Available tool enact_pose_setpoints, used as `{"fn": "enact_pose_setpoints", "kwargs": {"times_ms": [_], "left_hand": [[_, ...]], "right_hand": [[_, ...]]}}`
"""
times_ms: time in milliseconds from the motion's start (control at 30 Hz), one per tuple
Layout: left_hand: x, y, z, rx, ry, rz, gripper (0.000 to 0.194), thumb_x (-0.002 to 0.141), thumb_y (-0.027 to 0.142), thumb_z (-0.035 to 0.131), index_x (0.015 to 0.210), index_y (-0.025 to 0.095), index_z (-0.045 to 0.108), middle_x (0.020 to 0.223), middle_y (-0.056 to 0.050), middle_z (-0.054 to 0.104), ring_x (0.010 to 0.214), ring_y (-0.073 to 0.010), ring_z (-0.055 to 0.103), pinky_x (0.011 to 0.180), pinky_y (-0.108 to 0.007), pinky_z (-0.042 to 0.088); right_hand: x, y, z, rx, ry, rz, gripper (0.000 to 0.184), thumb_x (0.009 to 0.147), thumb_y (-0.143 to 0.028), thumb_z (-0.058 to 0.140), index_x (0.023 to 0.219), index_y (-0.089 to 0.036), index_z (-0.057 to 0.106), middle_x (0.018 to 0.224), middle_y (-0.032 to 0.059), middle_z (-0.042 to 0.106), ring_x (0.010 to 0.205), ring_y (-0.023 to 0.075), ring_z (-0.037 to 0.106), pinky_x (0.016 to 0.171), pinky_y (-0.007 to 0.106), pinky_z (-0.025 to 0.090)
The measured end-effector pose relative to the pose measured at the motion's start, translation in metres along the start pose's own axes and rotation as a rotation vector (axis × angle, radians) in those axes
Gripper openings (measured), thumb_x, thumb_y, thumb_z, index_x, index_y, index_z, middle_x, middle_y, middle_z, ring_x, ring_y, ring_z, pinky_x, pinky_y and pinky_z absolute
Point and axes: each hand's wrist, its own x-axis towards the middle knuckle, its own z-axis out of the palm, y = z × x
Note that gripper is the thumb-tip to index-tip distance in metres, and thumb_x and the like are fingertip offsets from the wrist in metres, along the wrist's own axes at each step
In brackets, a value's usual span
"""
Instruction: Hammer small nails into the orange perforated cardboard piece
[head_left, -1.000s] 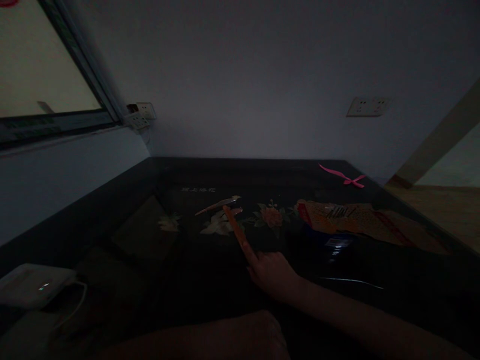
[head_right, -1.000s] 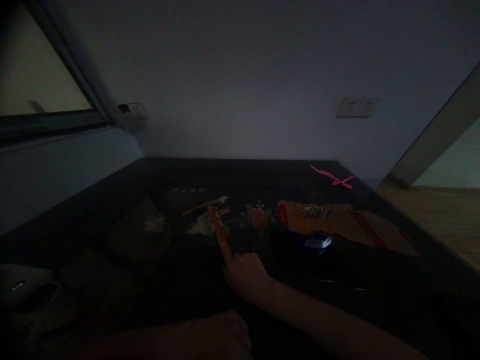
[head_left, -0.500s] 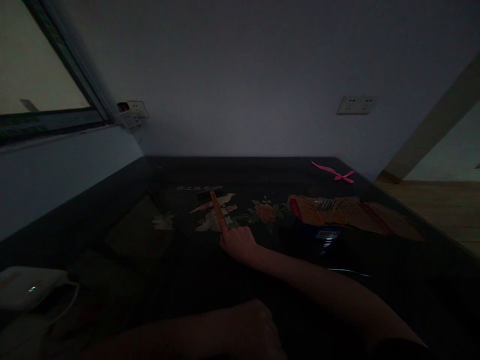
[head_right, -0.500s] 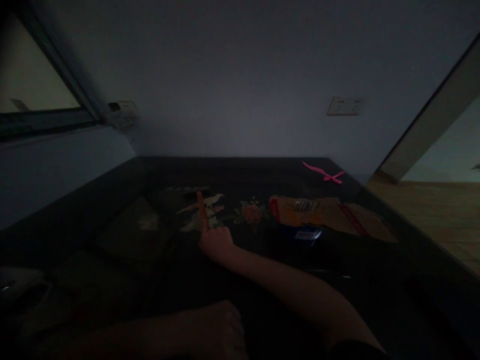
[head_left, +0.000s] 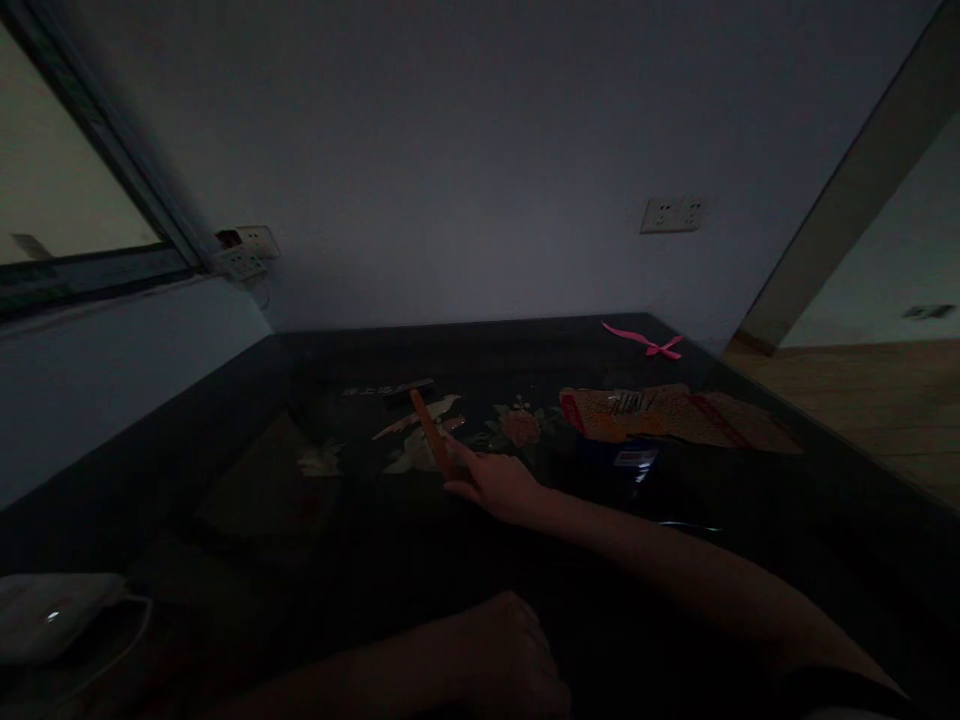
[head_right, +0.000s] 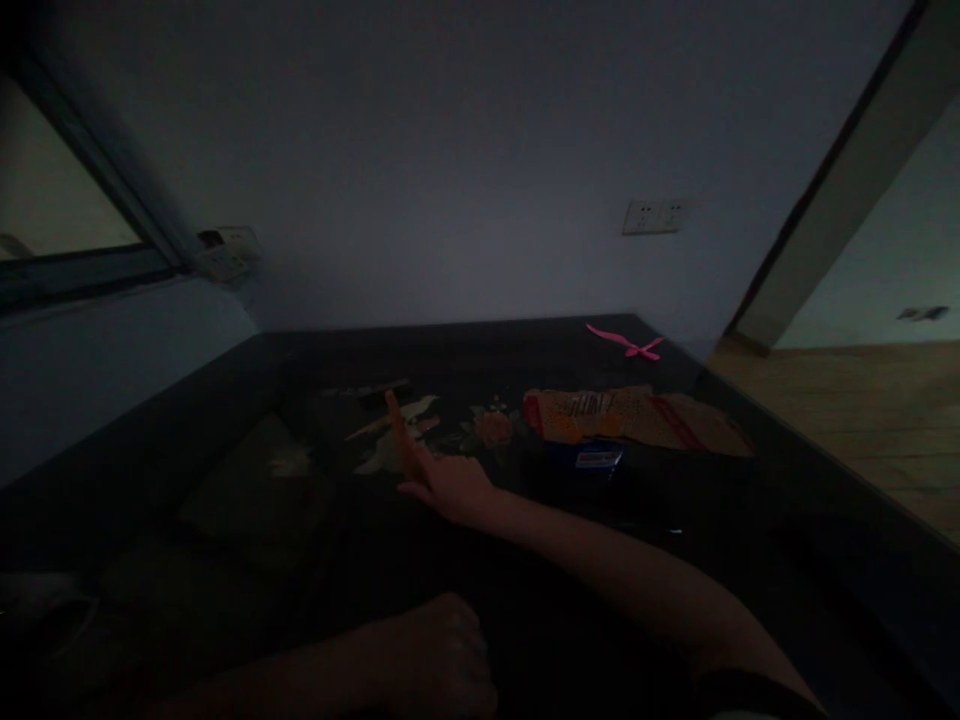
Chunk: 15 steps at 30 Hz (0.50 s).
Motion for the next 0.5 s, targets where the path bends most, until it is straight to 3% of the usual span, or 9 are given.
{"fn": "enact_pose_setpoints", "kwargs": {"times_ms": [100,167,233,333,433,500], "left_hand": [[-0.004,-0.001,0.000,0.012,-0.006,0.006,0.025,0.083,0.037,0.064,0.065,0.020,0.058,0.057,0.005,0.063,0.054,-0.0116,0.056,0.047,-0.028,0.034],[-0.007,-0.003,0.002,0.023,0.015,0.035,0.020,0.081,0.030,0.066,0.067,0.020,0.056,0.057,0.006,0.062,0.054,-0.0116,0.054,0.047,-0.028,0.033],[-0.008,-0.004,0.004,0.020,0.060,0.064,0.017,0.079,0.025,0.068,0.068,0.019,0.055,0.057,0.006,0.060,0.053,-0.0111,0.053,0.047,-0.027,0.032],[-0.007,-0.004,0.005,-0.003,0.116,0.075,0.023,0.081,0.029,0.067,0.065,0.019,0.053,0.053,0.006,0.058,0.052,-0.0102,0.052,0.047,-0.027,0.032],[-0.004,-0.001,0.003,-0.007,0.143,0.040,0.033,0.082,0.034,0.066,0.058,0.018,0.051,0.050,0.006,0.056,0.049,-0.0091,0.051,0.046,-0.028,0.031],[-0.003,0.001,0.002,0.004,0.143,0.011,0.037,0.081,0.036,0.066,0.055,0.018,0.049,0.048,0.006,0.056,0.048,-0.0090,0.050,0.046,-0.028,0.030]], "right_hand": [[-0.046,0.021,-0.025,0.061,0.063,-0.073,0.037,0.093,-0.038,0.055,0.125,-0.019,0.053,0.103,0.0052,0.066,0.083,0.0178,0.066,0.072,0.036,0.055],[-0.078,0.042,-0.044,0.060,0.144,-0.045,0.027,0.092,-0.031,0.056,0.117,-0.019,0.058,0.095,0.0026,0.066,0.076,0.0150,0.065,0.067,0.032,0.054],[-0.105,0.071,-0.066,0.012,0.274,0.066,0.022,0.094,-0.029,0.050,0.110,-0.018,0.062,0.093,0.0049,0.066,0.078,0.0166,0.064,0.069,0.032,0.053],[-0.129,0.129,-0.101,-0.109,0.446,0.273,0.034,0.096,-0.035,0.039,0.113,-0.012,0.058,0.102,0.0146,0.063,0.094,0.0273,0.062,0.080,0.045,0.050],[-0.134,0.185,-0.125,-0.182,0.368,0.330,0.058,0.084,-0.046,0.059,0.130,-0.014,0.046,0.128,0.0173,0.053,0.116,0.0334,0.052,0.090,0.053,0.045],[-0.128,0.212,-0.133,-0.216,0.226,0.311,0.078,0.074,-0.051,0.069,0.138,-0.017,0.040,0.143,0.0173,0.041,0.130,0.0377,0.037,0.102,0.060,0.031]]}}
